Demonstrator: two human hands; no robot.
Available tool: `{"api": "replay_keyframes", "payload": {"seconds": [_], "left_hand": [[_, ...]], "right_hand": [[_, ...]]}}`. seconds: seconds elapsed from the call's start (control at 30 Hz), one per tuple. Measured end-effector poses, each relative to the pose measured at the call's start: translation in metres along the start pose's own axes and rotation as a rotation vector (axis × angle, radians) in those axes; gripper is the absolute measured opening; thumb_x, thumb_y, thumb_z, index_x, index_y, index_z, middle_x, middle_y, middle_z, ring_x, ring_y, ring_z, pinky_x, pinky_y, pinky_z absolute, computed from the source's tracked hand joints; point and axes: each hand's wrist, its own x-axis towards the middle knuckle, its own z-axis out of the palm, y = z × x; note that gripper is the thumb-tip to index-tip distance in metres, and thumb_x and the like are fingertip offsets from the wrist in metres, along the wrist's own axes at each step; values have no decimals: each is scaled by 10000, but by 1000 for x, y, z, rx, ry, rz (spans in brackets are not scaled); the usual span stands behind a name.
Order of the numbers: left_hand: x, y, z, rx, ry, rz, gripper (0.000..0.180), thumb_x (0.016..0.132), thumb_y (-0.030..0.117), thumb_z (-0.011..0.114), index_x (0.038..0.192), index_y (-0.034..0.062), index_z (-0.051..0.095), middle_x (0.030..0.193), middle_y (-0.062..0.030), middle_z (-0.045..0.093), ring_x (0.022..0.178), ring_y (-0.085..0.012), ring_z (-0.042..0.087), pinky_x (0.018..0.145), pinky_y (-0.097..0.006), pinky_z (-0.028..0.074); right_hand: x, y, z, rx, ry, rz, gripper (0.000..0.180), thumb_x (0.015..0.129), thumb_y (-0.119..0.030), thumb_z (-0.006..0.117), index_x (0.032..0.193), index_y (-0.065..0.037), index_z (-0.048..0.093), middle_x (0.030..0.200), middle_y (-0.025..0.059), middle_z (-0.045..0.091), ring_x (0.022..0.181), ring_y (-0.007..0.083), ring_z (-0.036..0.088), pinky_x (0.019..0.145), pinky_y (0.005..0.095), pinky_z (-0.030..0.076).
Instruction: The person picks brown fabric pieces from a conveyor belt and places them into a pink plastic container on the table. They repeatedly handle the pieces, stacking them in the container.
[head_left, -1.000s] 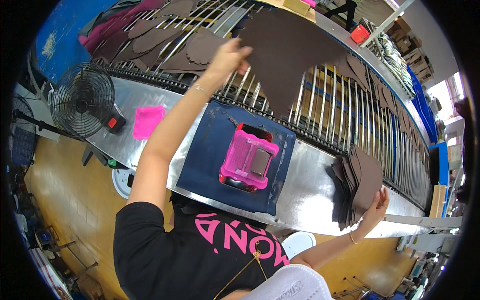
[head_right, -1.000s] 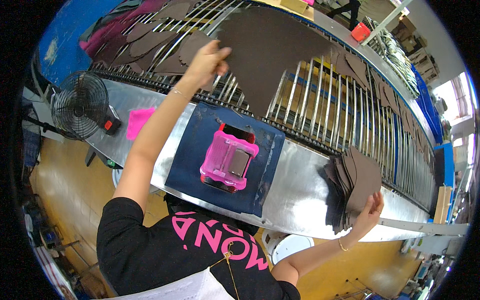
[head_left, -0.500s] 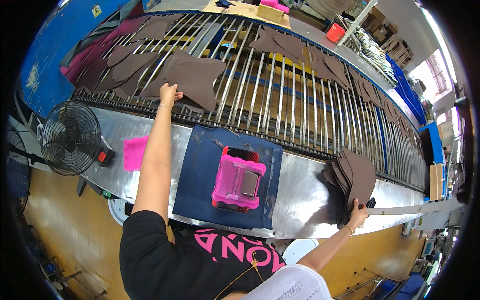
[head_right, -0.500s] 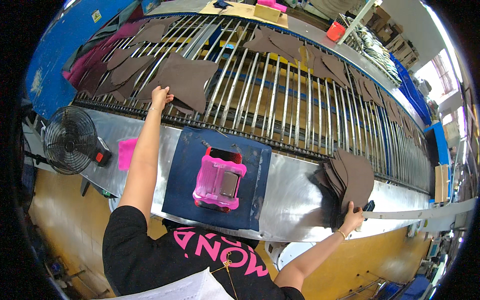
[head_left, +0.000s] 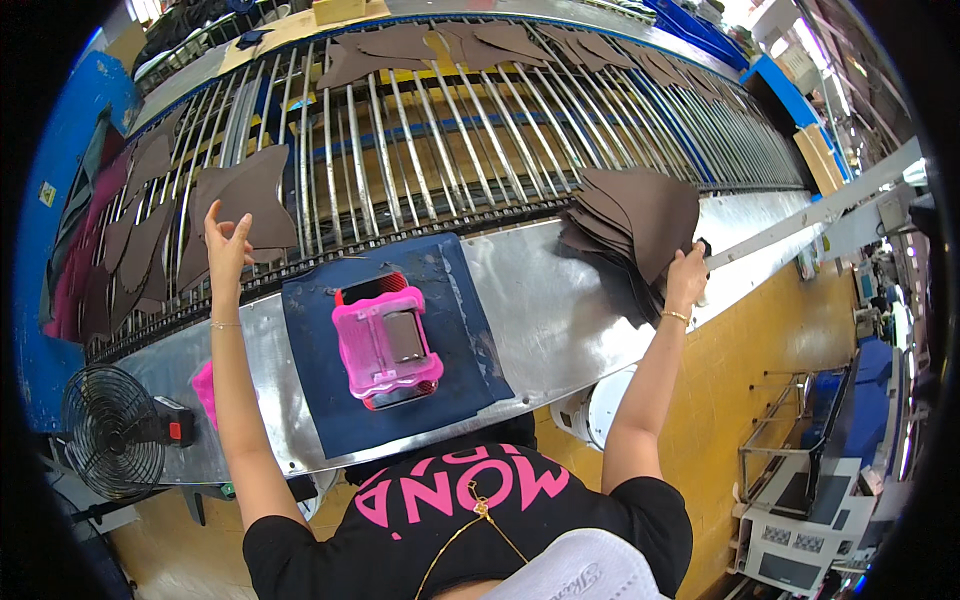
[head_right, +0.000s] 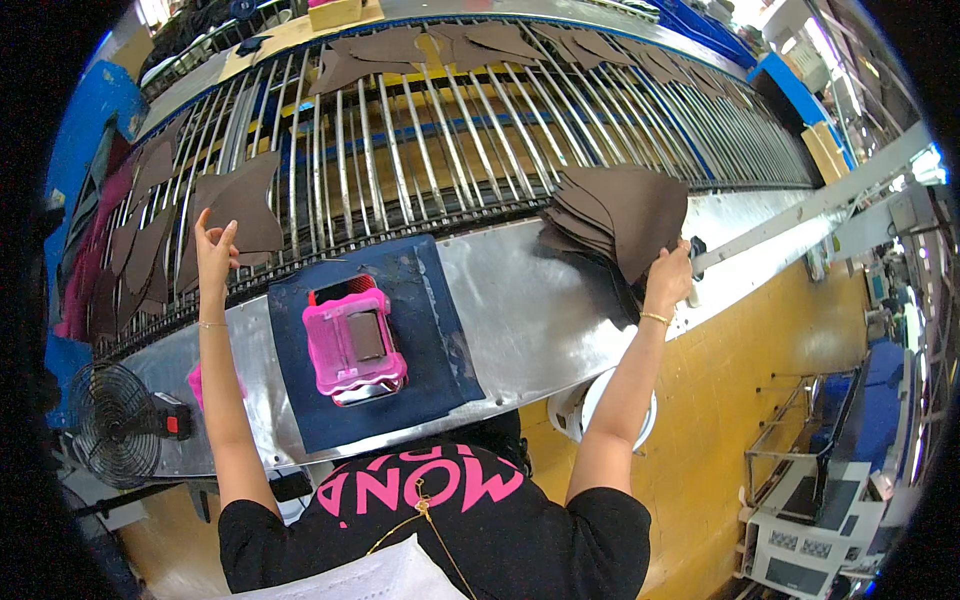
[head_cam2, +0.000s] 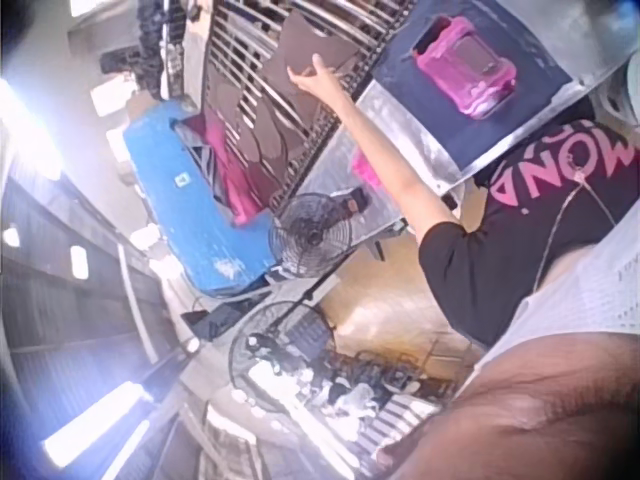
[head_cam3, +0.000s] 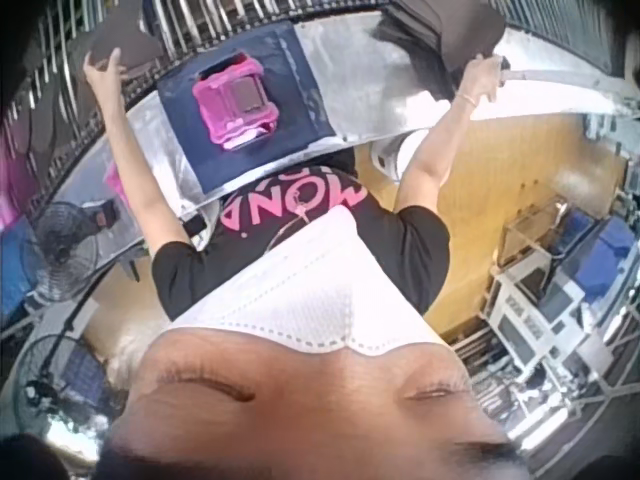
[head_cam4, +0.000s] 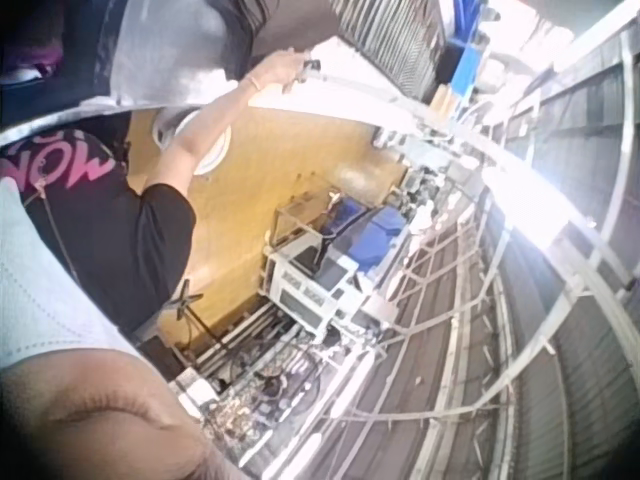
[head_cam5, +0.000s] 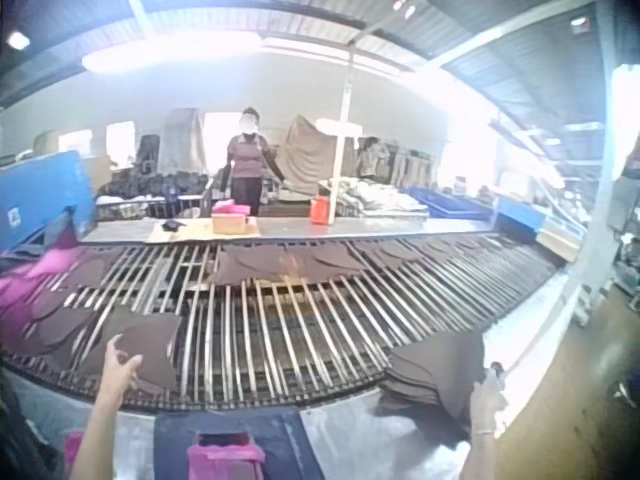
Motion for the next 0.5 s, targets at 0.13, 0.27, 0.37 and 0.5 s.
{"api": "replay_keyframes", "payload": {"seconds": [0.13, 0.27, 0.37, 0.5], "left_hand": [[-29, 45, 19, -52, -117, 33, 693, 827, 299, 687, 1392, 122, 327, 1130, -149, 449, 624, -85, 548, 440, -195, 457], [-46, 63, 24, -81, -188, 34, 677, 842, 272, 675, 1396, 117, 318, 1125, -149, 460, 616, -88, 551, 441, -192, 461], [-54, 68, 23, -105, -230, 37, 662, 851, 242, 666, 1396, 110, 314, 1124, -149, 464, 603, -88, 551, 434, -191, 460], [-61, 66, 29, -185, -317, 75, 641, 844, 224, 672, 1376, 96, 337, 1067, -117, 513, 599, -88, 544, 410, -193, 451]], "right_hand": [[0, 13, 17, -181, 209, -100, 473, 841, -345, 639, 1165, -22, 520, 1036, 211, 625, 966, 407, 609, 770, 478, 506], [20, 14, 45, -6, -53, 78, 737, 705, -546, 715, 1085, 65, 555, 1042, 259, 621, 1000, 410, 602, 865, 547, 449], [31, 9, 41, 101, -210, 123, 633, 680, -492, 754, 972, 58, 639, 1067, 268, 622, 1032, 409, 593, 931, 581, 387], [43, 20, 54, 171, -70, -50, 448, 759, -305, 704, 1049, 21, 602, 1034, 239, 639, 991, 408, 601, 888, 506, 440]]}}
